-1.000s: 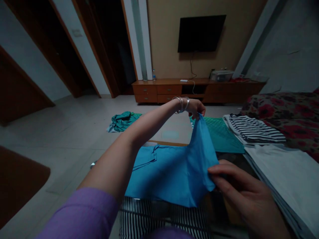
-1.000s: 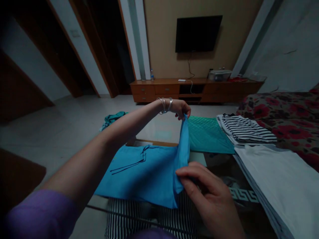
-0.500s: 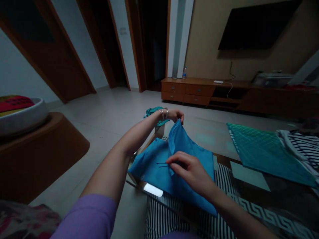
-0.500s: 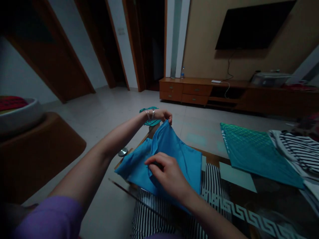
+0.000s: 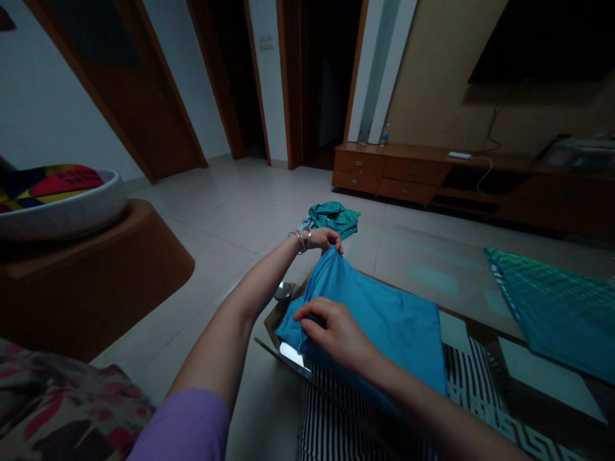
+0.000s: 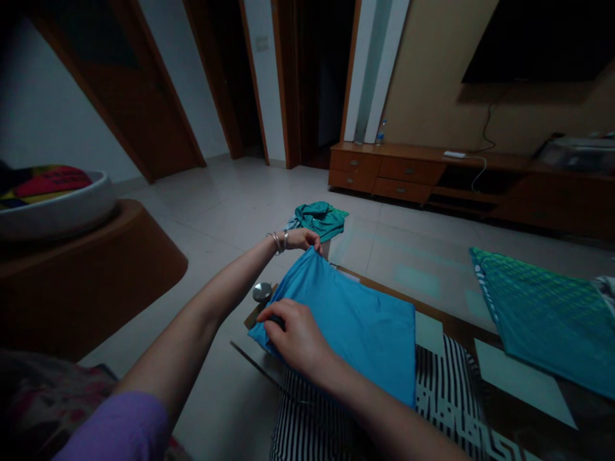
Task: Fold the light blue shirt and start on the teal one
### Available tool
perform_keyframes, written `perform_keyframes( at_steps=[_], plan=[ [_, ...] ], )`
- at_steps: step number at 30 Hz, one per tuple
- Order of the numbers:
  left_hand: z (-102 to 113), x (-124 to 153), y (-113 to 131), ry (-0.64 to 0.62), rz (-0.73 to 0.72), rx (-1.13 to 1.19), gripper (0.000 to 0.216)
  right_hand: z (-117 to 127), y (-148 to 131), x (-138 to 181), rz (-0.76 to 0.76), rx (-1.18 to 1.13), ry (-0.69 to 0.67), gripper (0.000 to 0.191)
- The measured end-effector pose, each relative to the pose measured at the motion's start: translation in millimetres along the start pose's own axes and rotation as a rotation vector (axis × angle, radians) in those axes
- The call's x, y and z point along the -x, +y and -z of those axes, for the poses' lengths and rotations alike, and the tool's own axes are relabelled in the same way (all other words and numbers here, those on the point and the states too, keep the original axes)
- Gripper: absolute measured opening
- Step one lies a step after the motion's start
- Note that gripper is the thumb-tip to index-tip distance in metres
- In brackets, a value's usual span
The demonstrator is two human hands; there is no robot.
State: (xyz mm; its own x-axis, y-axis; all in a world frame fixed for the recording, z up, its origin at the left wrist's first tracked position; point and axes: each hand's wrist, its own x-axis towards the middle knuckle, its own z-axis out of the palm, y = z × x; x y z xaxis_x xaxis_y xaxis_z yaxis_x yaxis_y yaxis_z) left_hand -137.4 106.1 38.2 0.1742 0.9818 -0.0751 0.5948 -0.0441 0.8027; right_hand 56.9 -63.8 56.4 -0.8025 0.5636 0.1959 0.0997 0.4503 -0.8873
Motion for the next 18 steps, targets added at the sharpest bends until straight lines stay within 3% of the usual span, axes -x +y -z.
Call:
perform_keyframes(
  at_steps=[6, 10, 14, 18],
  plan=[
    [-2.6, 7.8, -32.0, -0.161, 0.013, 0.033, 0.009, -33.0, 24.1, -9.5, 0.011, 0.167, -0.1, 0.023],
    [-5.3, 10.5, -45.5, -0.198, 0.027, 0.019, 0.013, -56.0, 37.4, -12.1, 0.027, 0.228, -0.217, 0.026],
    [-4.2, 15.5, -44.3, -0.102, 0.066, -0.092, 0.011, -70.5, 37.8, -7.3, 0.047, 0.262, -0.249, 0.032],
    [-17.6, 30.1, -23.2, 0.134, 0.072, -0.264, 0.026, -55.2, 25.4, 14.9, 0.138, 0.317, -0.225, 0.034]
  ],
)
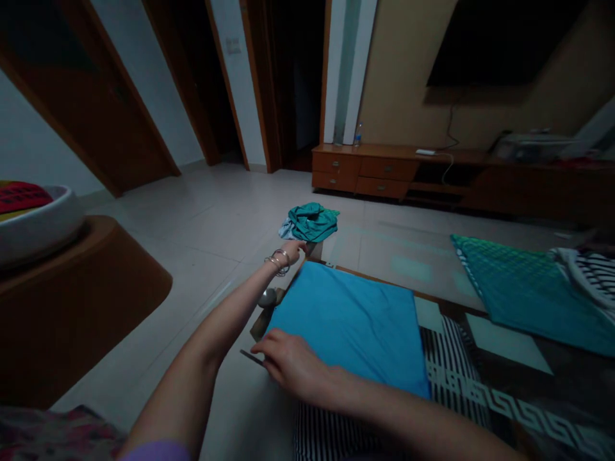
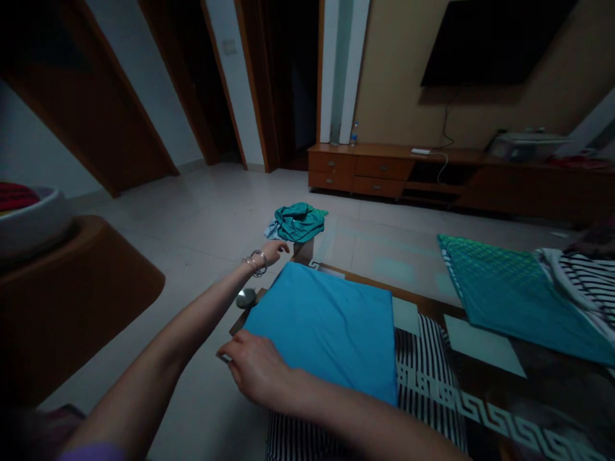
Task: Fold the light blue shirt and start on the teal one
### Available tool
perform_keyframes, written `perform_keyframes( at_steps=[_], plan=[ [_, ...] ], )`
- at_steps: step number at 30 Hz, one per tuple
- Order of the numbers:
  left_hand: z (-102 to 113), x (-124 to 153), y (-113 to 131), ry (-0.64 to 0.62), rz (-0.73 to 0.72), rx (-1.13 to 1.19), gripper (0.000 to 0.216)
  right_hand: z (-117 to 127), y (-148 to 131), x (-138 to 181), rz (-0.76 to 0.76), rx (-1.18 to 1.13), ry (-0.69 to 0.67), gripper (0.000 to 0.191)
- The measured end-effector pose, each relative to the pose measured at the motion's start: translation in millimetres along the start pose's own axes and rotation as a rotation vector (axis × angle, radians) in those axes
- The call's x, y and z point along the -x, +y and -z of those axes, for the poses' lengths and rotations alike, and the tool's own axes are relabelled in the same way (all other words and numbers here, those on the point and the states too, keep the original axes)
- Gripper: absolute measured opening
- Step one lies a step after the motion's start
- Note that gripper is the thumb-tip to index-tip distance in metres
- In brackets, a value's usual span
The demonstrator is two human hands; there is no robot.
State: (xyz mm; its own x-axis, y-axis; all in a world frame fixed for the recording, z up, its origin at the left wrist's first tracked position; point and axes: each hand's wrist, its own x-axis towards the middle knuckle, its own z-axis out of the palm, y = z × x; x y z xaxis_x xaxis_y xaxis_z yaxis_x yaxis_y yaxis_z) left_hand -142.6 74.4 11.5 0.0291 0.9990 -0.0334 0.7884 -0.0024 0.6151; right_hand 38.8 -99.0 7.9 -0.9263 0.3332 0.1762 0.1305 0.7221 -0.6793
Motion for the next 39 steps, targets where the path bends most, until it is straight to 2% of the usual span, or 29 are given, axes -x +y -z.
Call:
perform_keyframes(
  at_steps=[4, 6, 8, 11, 14, 18, 22, 25, 26, 29, 32, 35, 39],
  plan=[
    [-34.7, 38.4, 36.7, 0.199, -0.11, -0.257, 0.047, 38.4, 11.8, 40.2, 0.008, 0.045, 0.146, 0.037],
    [-58.8, 58.7, 50.4, 0.228, -0.199, -0.425, 0.049, 60.0, 35.3, 59.6, -0.067, 0.11, 0.265, 0.036],
    [-79.8, 72.5, 56.2, 0.199, -0.23, -0.522, 0.05, 80.3, 69.2, 76.1, -0.169, 0.23, 0.38, 0.033],
    [-97.2, 77.7, 49.4, 0.103, -0.16, -0.57, 0.053, 104.6, 127.4, 96.6, -0.313, 0.425, 0.453, 0.034],
    [-99.0, 74.9, 33.1, 0.059, -0.081, -0.609, 0.056, 120.0, 175.9, 115.3, -0.422, 0.543, 0.439, 0.038],
    [-94.2, 76.3, 15.3, 0.06, -0.073, -0.66, 0.058, 131.0, 209.5, 136.5, -0.496, 0.6, 0.435, 0.039],
    [-86.0, 69.8, 10.3, 0.098, -0.074, -0.641, 0.05, 140.3, 214.9, 147.4, -0.521, 0.589, 0.442, 0.038],
    [-71.8, 46.4, 15.8, 0.151, -0.095, -0.612, 0.045, 148.3, 210.2, 148.3, -0.584, 0.56, 0.471, 0.039],
    [-65.9, 35.5, 18.9, 0.129, -0.12, -0.594, 0.047, 151.0, 208.1, 147.3, -0.602, 0.546, 0.465, 0.041],
    [-49.6, 0.9, 28.2, -0.087, -0.162, -0.522, 0.062, 159.1, 201.8, 140.9, -0.616, 0.493, 0.374, 0.048],
    [-40.7, -25.7, 33.9, -0.286, -0.145, -0.488, 0.063, 167.9, 197.3, 131.1, -0.646, 0.395, 0.244, 0.054],
    [-38.9, -37.4, 36.1, -0.395, -0.138, -0.472, 0.057, 176.6, 195.2, 121.4, -0.666, 0.288, 0.17, 0.054],
    [-36.0, -34.6, 38.4, -0.454, -0.174, -0.427, 0.043, 185.3, 194.8, 113.6, -0.651, 0.219, 0.14, 0.039]
  ],
)
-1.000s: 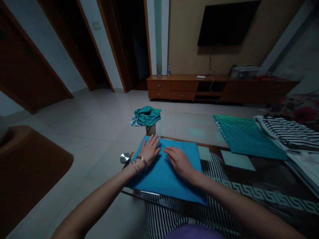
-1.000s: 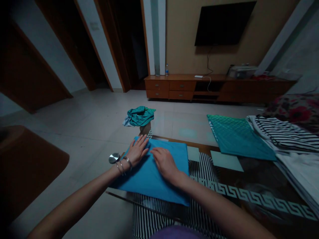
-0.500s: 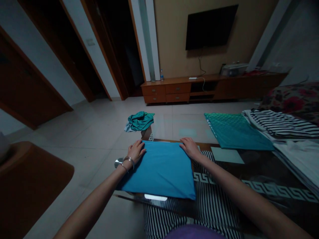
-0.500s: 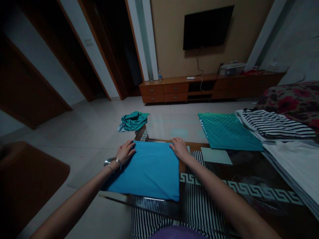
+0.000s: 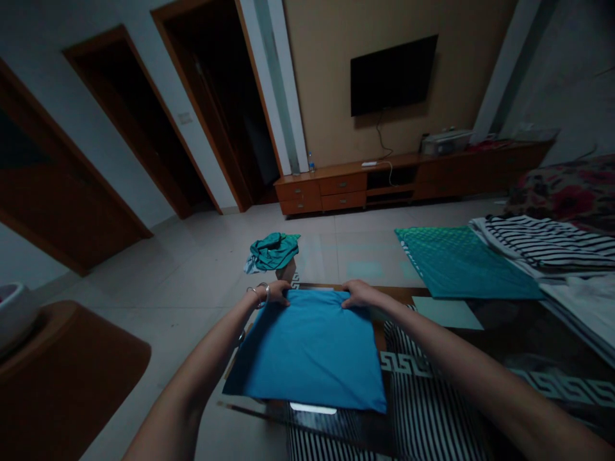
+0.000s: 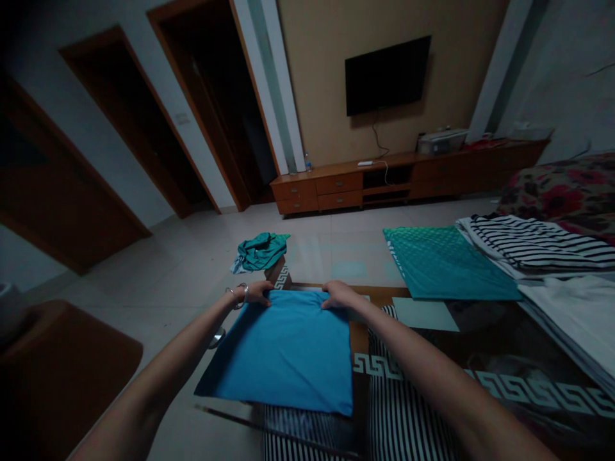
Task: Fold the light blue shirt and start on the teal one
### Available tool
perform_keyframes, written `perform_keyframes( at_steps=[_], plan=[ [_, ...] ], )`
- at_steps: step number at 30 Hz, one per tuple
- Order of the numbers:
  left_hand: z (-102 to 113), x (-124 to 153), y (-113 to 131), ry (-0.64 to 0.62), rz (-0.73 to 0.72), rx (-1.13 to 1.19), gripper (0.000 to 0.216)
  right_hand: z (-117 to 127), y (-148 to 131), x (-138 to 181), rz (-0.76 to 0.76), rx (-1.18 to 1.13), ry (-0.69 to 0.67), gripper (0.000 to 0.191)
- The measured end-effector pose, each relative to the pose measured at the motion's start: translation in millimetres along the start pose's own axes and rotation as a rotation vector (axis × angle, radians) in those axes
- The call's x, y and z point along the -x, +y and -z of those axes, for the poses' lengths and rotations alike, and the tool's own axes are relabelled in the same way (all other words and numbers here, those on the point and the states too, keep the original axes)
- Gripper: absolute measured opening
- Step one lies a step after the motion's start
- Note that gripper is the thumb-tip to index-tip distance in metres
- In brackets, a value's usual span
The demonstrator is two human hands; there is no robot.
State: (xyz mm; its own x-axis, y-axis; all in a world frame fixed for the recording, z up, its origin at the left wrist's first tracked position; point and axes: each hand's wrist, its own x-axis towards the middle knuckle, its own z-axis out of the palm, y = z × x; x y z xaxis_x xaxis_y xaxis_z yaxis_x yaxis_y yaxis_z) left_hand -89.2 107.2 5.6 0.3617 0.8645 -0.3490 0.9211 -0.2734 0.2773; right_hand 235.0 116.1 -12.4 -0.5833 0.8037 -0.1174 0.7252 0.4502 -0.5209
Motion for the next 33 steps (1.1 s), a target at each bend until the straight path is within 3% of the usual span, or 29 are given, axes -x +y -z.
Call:
perform_keyframes(
  at_steps=[7, 12, 18, 21, 23, 26, 30, 33],
  plan=[
    [22.1, 21.5, 5.4, 0.027, -0.063, 0.094, 0.03, 17.5, -0.1, 4.8, 0.066, -0.147, -0.04, 0.035],
    [70.2, 22.3, 16.7, 0.211, -0.093, 0.086, 0.029, 62.8, -1.4, 3.9, 0.104, -0.35, -0.002, 0.036],
    [147.0, 18.6, 53.5, 0.647, -0.115, -0.001, 0.018, 150.1, -20.9, 9.2, 0.172, -0.152, 0.376, 0.028],
    [158.2, 20.3, 71.3, 0.808, -0.137, -0.054, 0.014, 168.8, -36.5, 30.9, 0.229, -0.036, 0.574, 0.027],
    [144.2, 21.3, 76.8, 0.894, -0.149, -0.124, 0.011, 160.7, -44.3, 49.6, 0.247, 0.051, 0.614, 0.026],
    [92.3, 23.8, 73.1, 0.891, -0.169, -0.214, 0.015, 116.6, -48.7, 76.8, 0.276, 0.207, 0.533, 0.026],
    [0.9, 34.6, 51.5, 0.56, -0.198, -0.387, 0.018, 23.6, -46.5, 107.4, 0.376, 0.372, 0.322, 0.02],
    [-46.5, 48.0, 34.1, 0.389, -0.197, -0.436, 0.011, -35.8, -45.2, 126.9, 0.5, 0.416, 0.2, 0.011]
  ],
)
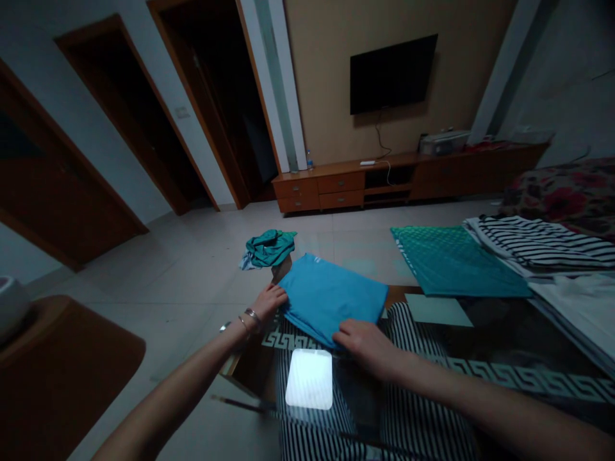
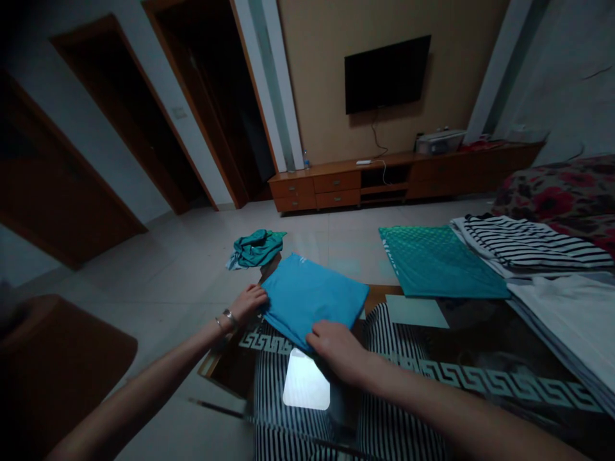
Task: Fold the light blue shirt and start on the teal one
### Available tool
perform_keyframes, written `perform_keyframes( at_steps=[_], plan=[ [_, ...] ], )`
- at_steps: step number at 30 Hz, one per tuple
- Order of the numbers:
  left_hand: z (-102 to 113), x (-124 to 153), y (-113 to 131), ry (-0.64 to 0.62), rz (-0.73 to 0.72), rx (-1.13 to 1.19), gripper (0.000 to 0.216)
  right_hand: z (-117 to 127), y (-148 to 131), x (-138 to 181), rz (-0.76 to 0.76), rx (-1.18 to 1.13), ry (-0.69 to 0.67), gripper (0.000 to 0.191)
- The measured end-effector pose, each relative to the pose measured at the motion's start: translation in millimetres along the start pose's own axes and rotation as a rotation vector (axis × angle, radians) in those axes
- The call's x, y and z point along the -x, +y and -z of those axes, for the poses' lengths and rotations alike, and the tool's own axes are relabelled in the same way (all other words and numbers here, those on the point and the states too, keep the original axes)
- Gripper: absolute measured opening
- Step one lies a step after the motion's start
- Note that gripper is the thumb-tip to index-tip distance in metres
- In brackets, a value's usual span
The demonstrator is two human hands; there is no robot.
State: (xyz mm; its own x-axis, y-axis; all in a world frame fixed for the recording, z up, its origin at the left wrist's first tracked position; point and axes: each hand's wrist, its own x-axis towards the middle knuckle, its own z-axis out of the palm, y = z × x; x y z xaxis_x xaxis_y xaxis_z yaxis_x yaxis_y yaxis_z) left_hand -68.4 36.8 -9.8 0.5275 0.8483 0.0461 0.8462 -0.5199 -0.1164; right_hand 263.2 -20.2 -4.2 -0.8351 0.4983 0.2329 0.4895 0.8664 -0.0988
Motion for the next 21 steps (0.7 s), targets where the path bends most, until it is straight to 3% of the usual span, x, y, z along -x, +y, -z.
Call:
perform_keyframes(
  at_steps=[3, 6, 9, 16, 18, 21],
  plan=[
    [-12.9, 20.3, -3.1, 0.002, 0.076, 0.012, 0.014, -23.4, -19.0, 14.7, 0.096, -0.013, -0.024, 0.011],
    [-10.7, 30.7, -13.6, 0.002, 0.173, 0.021, 0.015, -27.8, -26.7, 21.7, 0.118, -0.04, -0.038, 0.012],
    [-9.2, 39.0, -26.4, -0.013, 0.238, 0.062, 0.02, -22.6, -35.5, 26.1, 0.107, -0.092, -0.075, 0.014],
    [-18.5, 52.4, -38.5, 0.06, 0.554, 0.12, 0.024, 8.5, -71.7, 33.3, 0.153, -0.401, -0.247, 0.028],
    [-17.9, 49.1, -32.2, 0.052, 0.621, 0.17, 0.025, 14.9, -61.2, 21.8, 0.148, -0.487, -0.228, 0.034],
    [-12.8, 38.9, -16.8, -0.035, 0.732, 0.299, 0.042, 15.0, -11.4, -18.0, 0.008, -0.493, -0.073, 0.032]
  ],
)
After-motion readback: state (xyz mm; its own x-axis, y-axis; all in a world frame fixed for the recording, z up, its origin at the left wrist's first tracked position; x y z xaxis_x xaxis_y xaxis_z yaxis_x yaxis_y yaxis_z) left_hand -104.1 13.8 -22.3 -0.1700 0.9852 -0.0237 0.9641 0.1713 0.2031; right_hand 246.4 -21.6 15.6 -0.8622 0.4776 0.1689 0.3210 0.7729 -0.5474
